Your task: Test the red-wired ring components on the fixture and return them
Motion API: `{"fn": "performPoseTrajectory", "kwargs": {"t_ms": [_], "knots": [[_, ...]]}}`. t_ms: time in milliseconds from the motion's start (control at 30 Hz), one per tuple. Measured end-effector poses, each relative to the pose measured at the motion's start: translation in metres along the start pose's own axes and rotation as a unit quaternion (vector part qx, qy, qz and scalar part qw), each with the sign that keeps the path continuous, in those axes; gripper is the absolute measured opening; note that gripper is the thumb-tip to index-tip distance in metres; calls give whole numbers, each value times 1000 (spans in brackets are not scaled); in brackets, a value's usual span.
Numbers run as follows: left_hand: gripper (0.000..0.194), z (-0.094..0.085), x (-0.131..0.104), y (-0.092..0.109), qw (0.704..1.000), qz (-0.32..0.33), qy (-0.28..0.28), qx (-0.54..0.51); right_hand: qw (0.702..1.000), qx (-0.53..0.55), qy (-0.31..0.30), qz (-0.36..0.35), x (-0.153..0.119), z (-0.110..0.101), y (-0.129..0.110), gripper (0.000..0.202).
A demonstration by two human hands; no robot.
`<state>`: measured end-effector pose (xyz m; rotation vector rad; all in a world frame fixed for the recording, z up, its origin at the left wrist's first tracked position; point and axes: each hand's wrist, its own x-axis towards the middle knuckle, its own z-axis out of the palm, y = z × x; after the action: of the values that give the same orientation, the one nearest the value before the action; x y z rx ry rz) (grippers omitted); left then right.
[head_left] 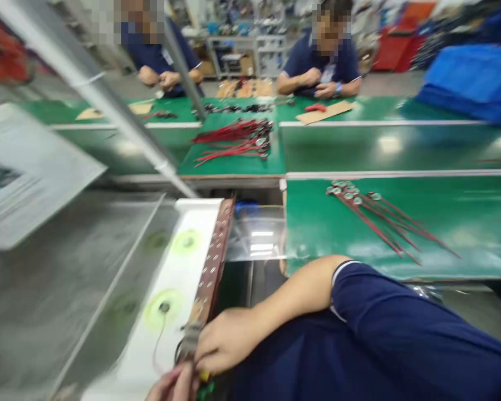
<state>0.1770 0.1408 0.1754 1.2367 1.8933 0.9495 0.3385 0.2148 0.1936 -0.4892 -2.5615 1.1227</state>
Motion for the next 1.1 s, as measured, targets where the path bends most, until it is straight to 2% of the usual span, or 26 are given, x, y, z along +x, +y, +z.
{"fn": "performPoseTrajectory", "kwargs": {"t_ms": [67,167,333,533,667,767,867,1100], "knots": [[52,-25,-25,1,998,-55,25,2,999,-6,32,-18,-5,5,3,17],[47,-30,-39,7,997,-63,28,-33,997,13,62,-43,-6,14,13,17],[37,-23,-36,1,999,-11,31,-13,995,23,79,-55,-5,22,18,19],[28,-33,-35,2,993,86,-12,77,997,-2,68,-45,-6,23,19,20],[19,-35,-32,1,978,165,-9,127,998,-21,55,-33,-7,23,18,19],[15,-35,-29,-7,959,224,9,176,997,-32,63,-23,-4,17,18,20],[12,-35,-27,-14,940,262,16,220,993,-26,114,-7,1,1,26,19],[8,-40,-27,-11,919,297,10,258,969,-3,237,71,15,-35,68,18]]}}
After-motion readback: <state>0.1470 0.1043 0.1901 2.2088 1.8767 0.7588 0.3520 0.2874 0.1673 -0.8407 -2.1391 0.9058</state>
